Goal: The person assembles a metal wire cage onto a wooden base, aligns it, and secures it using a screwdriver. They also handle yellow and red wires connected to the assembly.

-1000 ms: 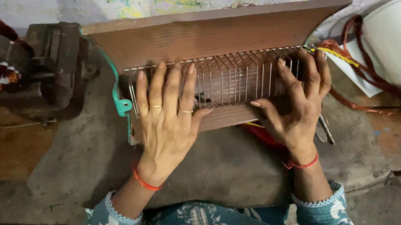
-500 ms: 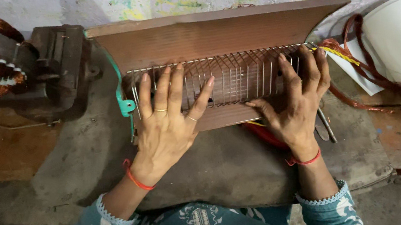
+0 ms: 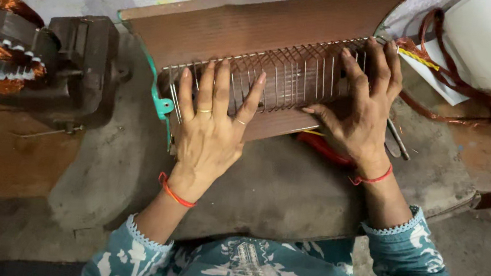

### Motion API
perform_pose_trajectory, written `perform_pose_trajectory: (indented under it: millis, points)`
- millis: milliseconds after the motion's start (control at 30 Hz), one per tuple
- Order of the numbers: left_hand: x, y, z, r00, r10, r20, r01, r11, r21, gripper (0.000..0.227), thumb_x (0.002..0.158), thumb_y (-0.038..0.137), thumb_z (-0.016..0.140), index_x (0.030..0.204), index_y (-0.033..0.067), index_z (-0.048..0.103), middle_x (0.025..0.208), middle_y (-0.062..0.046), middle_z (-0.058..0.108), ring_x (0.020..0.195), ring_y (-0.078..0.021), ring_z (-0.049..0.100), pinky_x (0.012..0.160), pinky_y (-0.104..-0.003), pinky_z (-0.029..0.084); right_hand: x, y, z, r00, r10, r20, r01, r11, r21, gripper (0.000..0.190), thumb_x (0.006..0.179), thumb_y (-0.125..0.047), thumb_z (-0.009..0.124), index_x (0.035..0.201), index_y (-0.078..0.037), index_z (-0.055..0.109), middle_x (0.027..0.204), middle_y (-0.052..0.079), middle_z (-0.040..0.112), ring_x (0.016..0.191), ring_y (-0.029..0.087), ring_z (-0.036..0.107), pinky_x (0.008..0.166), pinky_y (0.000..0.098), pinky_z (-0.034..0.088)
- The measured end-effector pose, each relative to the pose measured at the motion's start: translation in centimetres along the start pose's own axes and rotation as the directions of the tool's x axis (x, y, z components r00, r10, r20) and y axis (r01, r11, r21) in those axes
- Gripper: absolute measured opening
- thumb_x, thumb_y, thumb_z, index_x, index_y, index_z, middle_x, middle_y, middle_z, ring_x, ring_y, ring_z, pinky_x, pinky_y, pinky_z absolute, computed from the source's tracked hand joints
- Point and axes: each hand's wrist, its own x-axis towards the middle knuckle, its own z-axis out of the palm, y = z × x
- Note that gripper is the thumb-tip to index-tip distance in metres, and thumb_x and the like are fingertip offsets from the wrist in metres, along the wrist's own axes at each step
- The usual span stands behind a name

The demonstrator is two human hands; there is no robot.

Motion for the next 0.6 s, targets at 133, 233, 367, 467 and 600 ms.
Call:
perform_pose_trajectory:
  millis: [133, 233, 367, 467, 600]
  points:
    - [0.2, -0.1, 0.1, 0.999, 0.024, -0.045, -0.022, 0.999, 0.038, 0.070, 0.098, 0.011, 0.061, 0.164, 0.0167, 0.037, 0.150, -0.031, 0.044, 0.142, -0.0462, 0.044, 0.121, -0.067, 0.028, 0.5, 0.4, -0.7, 0.999, -0.029, 0.034, 0.031, 0.997, -0.069, 0.091, 0.086, -0.057, 0.089, 0.154, -0.008, 0.053, 0.163, 0.023, 0.040, 0.153, 0.047, 0.031, 0.127, 0.0603, 0.025]
    - [0.8, -0.4, 0.0, 0.997, 0.043, -0.063, -0.038, 0.997, 0.068, 0.070, 0.099, 0.010, 0.061, 0.165, 0.0158, 0.036, 0.149, -0.031, 0.045, 0.141, -0.0466, 0.044, 0.121, -0.068, 0.027, 1.2, 1.0, -0.8, 0.998, -0.040, 0.056, 0.045, 0.994, -0.097, 0.094, 0.084, -0.057, 0.090, 0.155, -0.008, 0.052, 0.162, 0.019, 0.041, 0.153, 0.044, 0.034, 0.125, 0.0600, 0.026]
    - [1.7, -0.7, -0.3, 0.999, 0.000, 0.041, 0.001, 0.999, -0.035, 0.087, 0.077, 0.016, 0.065, 0.159, 0.0158, 0.037, 0.146, -0.032, 0.044, 0.138, -0.0481, 0.042, 0.117, -0.068, 0.026, 1.4, 1.8, -0.2, 0.999, 0.011, -0.047, -0.009, 0.999, 0.032, 0.097, 0.088, -0.056, 0.088, 0.158, -0.003, 0.046, 0.166, 0.027, 0.030, 0.154, 0.047, 0.028, 0.129, 0.0578, 0.026]
    - [1.5, -0.6, -0.8, 0.998, -0.001, 0.067, 0.003, 0.999, -0.034, 0.091, 0.075, 0.016, 0.069, 0.160, 0.0169, 0.036, 0.148, -0.031, 0.043, 0.141, -0.0466, 0.041, 0.119, -0.068, 0.025, 0.3, 2.5, 0.1, 0.993, 0.086, -0.082, -0.067, 0.975, 0.211, 0.101, 0.089, -0.055, 0.085, 0.162, -0.002, 0.039, 0.167, 0.028, 0.026, 0.155, 0.042, 0.028, 0.131, 0.0548, 0.028]
    - [0.7, 0.1, -0.9, 1.000, 0.002, -0.004, -0.002, 1.000, -0.006, 0.089, 0.082, 0.015, 0.070, 0.163, 0.0180, 0.034, 0.152, -0.031, 0.041, 0.143, -0.0454, 0.041, 0.121, -0.067, 0.025, -0.6, 4.5, 0.0, 0.966, 0.250, -0.059, -0.193, 0.858, 0.477, 0.092, 0.101, -0.051, 0.073, 0.162, 0.001, 0.027, 0.168, 0.026, 0.031, 0.158, 0.037, 0.034, 0.133, 0.0509, 0.030]
